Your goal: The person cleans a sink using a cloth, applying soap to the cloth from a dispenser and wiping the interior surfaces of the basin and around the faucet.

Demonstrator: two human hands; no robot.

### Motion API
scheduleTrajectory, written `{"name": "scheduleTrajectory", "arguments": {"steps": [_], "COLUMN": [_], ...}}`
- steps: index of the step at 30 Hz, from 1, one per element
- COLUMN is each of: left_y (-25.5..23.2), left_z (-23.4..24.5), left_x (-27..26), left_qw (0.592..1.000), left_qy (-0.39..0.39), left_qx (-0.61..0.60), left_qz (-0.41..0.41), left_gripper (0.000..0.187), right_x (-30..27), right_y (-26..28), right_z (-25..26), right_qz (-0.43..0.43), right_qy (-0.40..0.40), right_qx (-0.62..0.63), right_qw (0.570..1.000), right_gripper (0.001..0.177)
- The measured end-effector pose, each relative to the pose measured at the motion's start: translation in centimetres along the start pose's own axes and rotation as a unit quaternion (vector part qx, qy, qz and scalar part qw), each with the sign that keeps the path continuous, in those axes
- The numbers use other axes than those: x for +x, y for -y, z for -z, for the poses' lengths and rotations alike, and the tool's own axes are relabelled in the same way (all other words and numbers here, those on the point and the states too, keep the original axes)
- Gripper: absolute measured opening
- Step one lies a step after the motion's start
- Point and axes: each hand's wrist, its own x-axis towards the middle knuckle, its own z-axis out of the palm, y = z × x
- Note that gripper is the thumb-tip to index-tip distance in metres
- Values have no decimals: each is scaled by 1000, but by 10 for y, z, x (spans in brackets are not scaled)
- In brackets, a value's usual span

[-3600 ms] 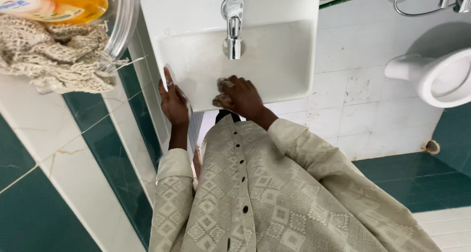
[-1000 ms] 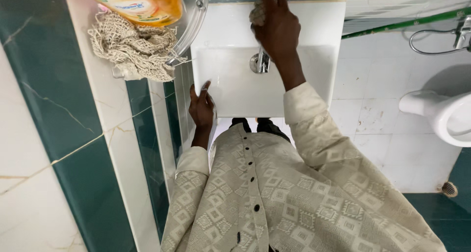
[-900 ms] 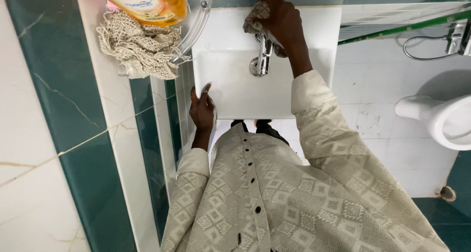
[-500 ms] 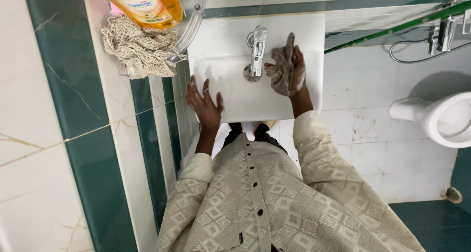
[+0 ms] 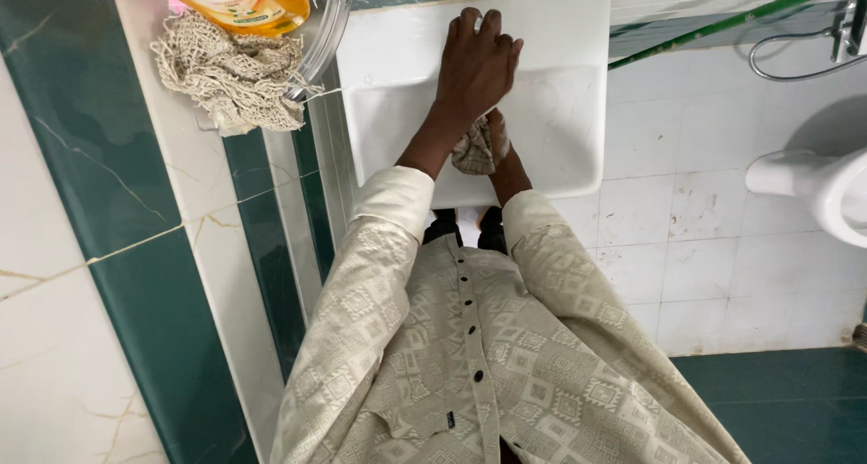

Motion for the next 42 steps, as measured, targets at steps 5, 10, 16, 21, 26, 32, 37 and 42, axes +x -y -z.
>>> {"name": "scheduleTrajectory", "arguments": {"steps": [5, 10, 16, 21, 26, 32, 37, 42], "left_y": [-7, -15, -4, 10, 11, 12, 14, 9], "left_z": [-12, -21, -6, 8, 8, 11, 15, 16], "left_x": [2, 4, -1, 1, -3, -7, -7, -7], "left_qw": [998, 994, 999, 998, 996, 996, 995, 993], "left_qy": [-60, -79, -35, 17, 39, 28, 20, 17], "left_qx": [-5, 17, -4, -42, -64, -54, -76, -107], "left_qz": [33, 74, 3, -53, -47, -70, -64, -50], "left_gripper": [35, 35, 29, 27, 23, 22, 21, 17], "right_x": [5, 6, -18, -75, -54, 10, -34, -25], "right_y": [-7, -3, 31, 66, 43, -27, 57, -3], "right_z": [-1, 4, 28, 4, -19, 24, 11, -22], "right_qz": [19, 33, 52, 116, 160, 151, 110, -30], "right_qy": [-23, -50, -111, -1, -26, 106, -9, 25], "right_qx": [-19, -51, -465, -949, -926, -898, -950, -924], "right_qw": [999, 997, 877, 293, 341, 400, 293, 380], "right_gripper": [46, 46, 45, 52, 45, 22, 29, 28]}}
